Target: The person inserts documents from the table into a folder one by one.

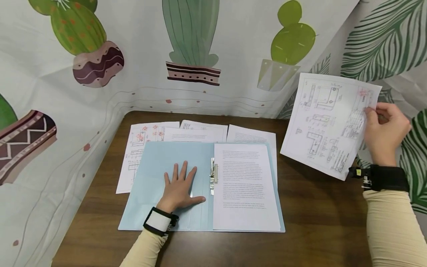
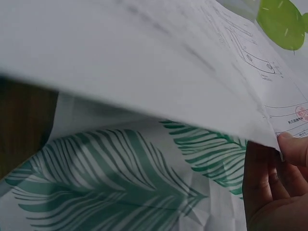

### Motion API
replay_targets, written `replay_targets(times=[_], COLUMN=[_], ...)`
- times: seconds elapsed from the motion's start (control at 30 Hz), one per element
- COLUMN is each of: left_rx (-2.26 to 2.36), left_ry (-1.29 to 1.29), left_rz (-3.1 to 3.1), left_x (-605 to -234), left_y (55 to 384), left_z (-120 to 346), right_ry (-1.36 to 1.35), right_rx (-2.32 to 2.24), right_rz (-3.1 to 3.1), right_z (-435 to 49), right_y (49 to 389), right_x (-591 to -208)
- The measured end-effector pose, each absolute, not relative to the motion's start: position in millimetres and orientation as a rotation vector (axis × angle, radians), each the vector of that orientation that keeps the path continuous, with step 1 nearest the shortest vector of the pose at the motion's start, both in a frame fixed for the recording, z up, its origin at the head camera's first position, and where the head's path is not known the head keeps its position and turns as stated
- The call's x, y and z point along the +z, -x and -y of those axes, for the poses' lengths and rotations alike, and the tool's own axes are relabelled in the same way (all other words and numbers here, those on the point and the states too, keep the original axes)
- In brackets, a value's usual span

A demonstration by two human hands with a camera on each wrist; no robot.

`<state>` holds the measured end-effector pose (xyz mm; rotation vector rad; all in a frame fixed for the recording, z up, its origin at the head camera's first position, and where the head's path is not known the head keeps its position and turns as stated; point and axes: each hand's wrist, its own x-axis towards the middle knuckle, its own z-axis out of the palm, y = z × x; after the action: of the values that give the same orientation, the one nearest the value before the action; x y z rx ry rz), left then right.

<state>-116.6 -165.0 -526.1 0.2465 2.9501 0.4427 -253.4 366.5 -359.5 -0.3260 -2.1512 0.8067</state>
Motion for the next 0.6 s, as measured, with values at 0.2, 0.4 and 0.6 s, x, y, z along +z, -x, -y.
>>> replay_targets(times=[0.2,0.4,0.6], left_rx=[0.433,0.438,0.432], left_ry=[-0.247,-0.247,-0.241], left_rz=[-2.953,-2.948,-2.942], left_x=[-526,-525,-524], left_y=[116,116,116], left_z=[165,165,164], right_ry=[0.323,0.338,0.308], right_rx=[0.845,0.982,1.172], right_rz=[2.135,2.131,2.172], right_z=[-369,-368,-365], right_y=[251,249,245], right_x=[-349,-351,-360])
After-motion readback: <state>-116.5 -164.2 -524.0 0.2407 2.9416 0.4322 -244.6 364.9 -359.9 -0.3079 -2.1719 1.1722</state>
